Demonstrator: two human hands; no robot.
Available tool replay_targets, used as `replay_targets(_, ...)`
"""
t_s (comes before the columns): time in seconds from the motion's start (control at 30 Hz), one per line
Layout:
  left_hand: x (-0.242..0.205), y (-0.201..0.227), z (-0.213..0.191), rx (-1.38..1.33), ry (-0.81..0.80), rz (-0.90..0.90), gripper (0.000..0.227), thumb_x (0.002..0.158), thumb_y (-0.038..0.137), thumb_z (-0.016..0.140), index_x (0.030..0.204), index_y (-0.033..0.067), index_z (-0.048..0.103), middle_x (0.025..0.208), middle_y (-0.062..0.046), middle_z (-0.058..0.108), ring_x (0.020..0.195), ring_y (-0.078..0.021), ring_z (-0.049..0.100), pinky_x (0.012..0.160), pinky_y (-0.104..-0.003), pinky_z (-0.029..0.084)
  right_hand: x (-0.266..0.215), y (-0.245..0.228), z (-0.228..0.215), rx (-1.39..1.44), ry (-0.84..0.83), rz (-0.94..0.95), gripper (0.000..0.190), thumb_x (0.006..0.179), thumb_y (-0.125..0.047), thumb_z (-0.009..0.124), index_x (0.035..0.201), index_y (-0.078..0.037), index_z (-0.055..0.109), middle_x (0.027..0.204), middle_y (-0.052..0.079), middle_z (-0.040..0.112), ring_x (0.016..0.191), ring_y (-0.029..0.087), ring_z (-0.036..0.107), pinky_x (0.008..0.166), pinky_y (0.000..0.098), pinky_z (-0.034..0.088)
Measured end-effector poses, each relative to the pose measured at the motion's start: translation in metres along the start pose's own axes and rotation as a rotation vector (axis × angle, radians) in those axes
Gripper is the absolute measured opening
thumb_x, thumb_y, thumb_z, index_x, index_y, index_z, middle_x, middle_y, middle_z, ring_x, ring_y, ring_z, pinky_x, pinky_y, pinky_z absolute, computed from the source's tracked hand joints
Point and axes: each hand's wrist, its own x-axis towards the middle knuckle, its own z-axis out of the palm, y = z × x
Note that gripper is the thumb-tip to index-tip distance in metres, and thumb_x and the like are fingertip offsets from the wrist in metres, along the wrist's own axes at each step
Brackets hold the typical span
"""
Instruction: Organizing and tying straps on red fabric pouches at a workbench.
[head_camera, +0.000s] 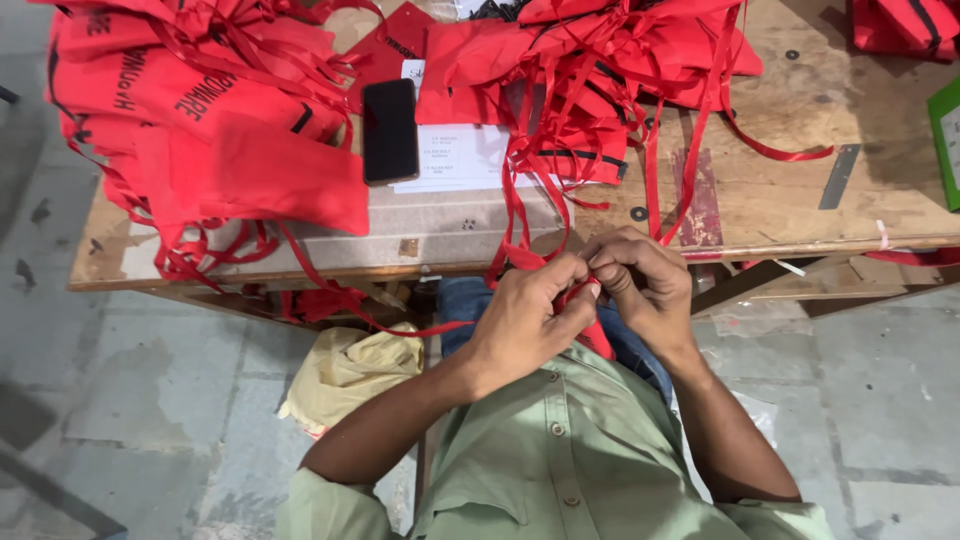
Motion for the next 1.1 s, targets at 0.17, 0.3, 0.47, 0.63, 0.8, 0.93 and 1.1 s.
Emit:
replay_targets(0.17, -0.004, -0.007, 0.014, 0.192, 0.107, 0.031, 0.012, 0.092, 0.008, 0.067, 0.099, 0.0011, 0.060, 0.075, -0.018, 0.066, 0.064, -0.0321, 0.070, 0.055, -0.039, 0.051, -0.003, -0.008, 0.018, -0.155, 0.113, -0.123, 0.009, 0.100, -0.001, 0.068, 0.102, 0.003, 0.061, 0.102, 0.014, 0.068, 0.090, 0.020, 0.067, 0.077, 0.0304, 0.056)
replay_targets(0.3, -0.007, -0.011, 0.019, 0.293, 0.204, 0.039, 0.013, 0.091, 0.007, 0.070, 0.098, 0.0014, 0.061, 0.075, -0.018, 0.063, 0.067, -0.0353, 0.068, 0.056, -0.040, 0.051, -0.006, -0.009, 0.028, -0.212, 0.209, -0.162, 0.008, 0.101, 0.001, 0.068, 0.103, 0.003, 0.061, 0.101, 0.013, 0.067, 0.087, 0.020, 0.066, 0.076, 0.0299, 0.054)
replay_targets(0.47, -0.009, -0.008, 0.015, 0.474, 0.243, 0.214, 0.017, 0.089, 0.007, 0.075, 0.101, 0.0042, 0.063, 0.079, -0.012, 0.062, 0.072, -0.0308, 0.066, 0.063, -0.041, 0.051, -0.014, 0.002, 0.030, -0.132, 0.249, -0.086, 0.006, 0.101, 0.000, 0.068, 0.104, 0.003, 0.063, 0.101, 0.012, 0.068, 0.086, 0.020, 0.062, 0.076, 0.0289, 0.052)
replay_targets(0.63, -0.009, -0.017, 0.013, 0.699, 0.284, 0.460, 0.032, 0.087, 0.003, 0.081, 0.117, 0.0017, 0.070, 0.077, -0.007, 0.054, 0.068, -0.0246, 0.057, 0.063, -0.039, 0.049, -0.023, 0.016, 0.030, 0.365, 0.261, 0.253, 0.009, 0.103, -0.004, 0.061, 0.103, 0.003, 0.067, 0.100, 0.007, 0.066, 0.064, 0.011, 0.058, 0.057, 0.0242, 0.048)
replay_targets(0.8, -0.009, -0.022, 0.013, 0.705, 0.332, 0.540, 0.037, 0.083, -0.001, 0.083, 0.118, 0.0014, 0.071, 0.076, -0.006, 0.054, 0.066, -0.0235, 0.055, 0.060, -0.037, 0.047, -0.024, 0.020, 0.024, 0.513, 0.200, 0.351, 0.012, 0.104, -0.007, 0.062, 0.105, 0.004, 0.067, 0.090, 0.006, 0.067, 0.065, 0.009, 0.056, 0.058, 0.0243, 0.047)
replay_targets(0.93, -0.009, -0.024, 0.012, 0.676, 0.355, 0.587, 0.036, 0.083, -0.004, 0.083, 0.117, -0.0008, 0.071, 0.078, -0.006, 0.056, 0.067, -0.0230, 0.056, 0.060, -0.036, 0.047, -0.017, 0.015, 0.019, 0.508, 0.129, 0.430, 0.013, 0.103, -0.008, 0.064, 0.102, 0.004, 0.068, 0.085, 0.005, 0.066, 0.066, 0.008, 0.056, 0.057, 0.0243, 0.046)
replay_targets(1.1, -0.011, -0.033, 0.013, 0.723, 0.386, 0.640, 0.036, 0.084, -0.003, 0.082, 0.118, -0.0021, 0.071, 0.078, -0.005, 0.057, 0.067, -0.0213, 0.055, 0.059, -0.035, 0.046, -0.011, 0.014, 0.016, 0.588, 0.052, 0.477, 0.015, 0.104, -0.011, 0.065, 0.100, 0.002, 0.069, 0.084, 0.004, 0.066, 0.065, 0.007, 0.053, 0.056, 0.0227, 0.043)
